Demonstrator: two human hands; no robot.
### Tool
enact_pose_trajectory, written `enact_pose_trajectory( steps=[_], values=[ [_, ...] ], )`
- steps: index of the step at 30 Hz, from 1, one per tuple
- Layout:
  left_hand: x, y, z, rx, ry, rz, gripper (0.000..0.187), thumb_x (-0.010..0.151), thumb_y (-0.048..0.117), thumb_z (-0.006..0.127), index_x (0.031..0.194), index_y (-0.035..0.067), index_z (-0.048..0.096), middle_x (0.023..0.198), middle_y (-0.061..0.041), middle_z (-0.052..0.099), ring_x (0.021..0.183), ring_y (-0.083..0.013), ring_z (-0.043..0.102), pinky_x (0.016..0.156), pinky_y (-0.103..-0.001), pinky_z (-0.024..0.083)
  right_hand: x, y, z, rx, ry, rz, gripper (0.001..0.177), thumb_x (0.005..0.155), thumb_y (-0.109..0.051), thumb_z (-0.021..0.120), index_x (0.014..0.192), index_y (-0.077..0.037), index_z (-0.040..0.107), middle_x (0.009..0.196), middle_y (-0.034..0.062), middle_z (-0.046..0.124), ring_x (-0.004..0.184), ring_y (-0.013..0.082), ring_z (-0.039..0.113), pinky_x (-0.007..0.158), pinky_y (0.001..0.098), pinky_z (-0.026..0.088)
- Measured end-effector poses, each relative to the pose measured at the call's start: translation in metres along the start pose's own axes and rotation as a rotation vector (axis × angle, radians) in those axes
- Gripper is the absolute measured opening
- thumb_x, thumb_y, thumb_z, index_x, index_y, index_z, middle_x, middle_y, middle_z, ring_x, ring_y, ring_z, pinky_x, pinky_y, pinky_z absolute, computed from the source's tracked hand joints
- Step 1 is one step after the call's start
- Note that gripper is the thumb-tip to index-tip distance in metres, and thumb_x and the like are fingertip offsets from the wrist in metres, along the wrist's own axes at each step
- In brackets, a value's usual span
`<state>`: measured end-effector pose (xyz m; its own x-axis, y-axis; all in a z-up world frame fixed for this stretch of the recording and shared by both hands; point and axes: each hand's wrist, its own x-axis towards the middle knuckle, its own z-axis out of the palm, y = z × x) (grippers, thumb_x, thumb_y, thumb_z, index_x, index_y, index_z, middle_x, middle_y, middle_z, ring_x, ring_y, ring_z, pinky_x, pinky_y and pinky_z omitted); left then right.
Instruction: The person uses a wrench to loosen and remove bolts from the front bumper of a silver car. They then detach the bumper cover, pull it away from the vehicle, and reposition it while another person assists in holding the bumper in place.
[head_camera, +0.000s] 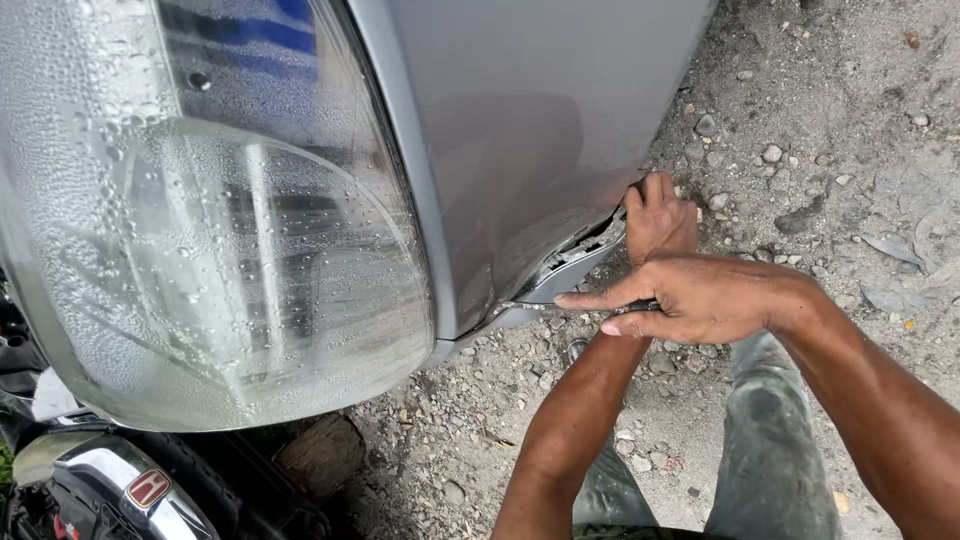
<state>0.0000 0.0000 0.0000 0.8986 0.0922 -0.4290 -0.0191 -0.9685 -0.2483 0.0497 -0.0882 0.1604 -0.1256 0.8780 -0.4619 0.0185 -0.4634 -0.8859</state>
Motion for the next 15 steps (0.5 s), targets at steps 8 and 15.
enact_pose_trajectory(
  steps=[8, 15],
  values=[
    [-0.008, -0.003, -0.007, 0.031, -0.007, 0.028, 0.016, 0.088, 0.031, 0.067, 0.085, 0.023, 0.081, 0.098, 0.0, 0.063, 0.108, -0.0193, 0.045, 0.086, -0.041, 0.034, -0.007, 0.013, 0.051, 0.073, 0.155, -0.181, 0.056, 0.098, -0.043, 0.057, 0.153, -0.039, 0.05, 0.112, 0.0086, 0.079, 0.085, 0.0161, 0.076, 0.082, 0.0406, 0.063],
    [-0.015, 0.0, -0.015, 0.173, -0.013, 0.045, 0.013, 0.087, 0.027, 0.069, 0.089, 0.022, 0.08, 0.105, -0.001, 0.062, 0.108, -0.0192, 0.045, 0.083, -0.039, 0.035, -0.017, -0.066, 0.174, 0.346, 0.65, -0.154, 0.055, 0.107, -0.02, 0.054, 0.159, -0.02, 0.038, 0.084, 0.0265, 0.066, 0.068, 0.0253, 0.065, 0.063, 0.0355, 0.055]
  ],
)
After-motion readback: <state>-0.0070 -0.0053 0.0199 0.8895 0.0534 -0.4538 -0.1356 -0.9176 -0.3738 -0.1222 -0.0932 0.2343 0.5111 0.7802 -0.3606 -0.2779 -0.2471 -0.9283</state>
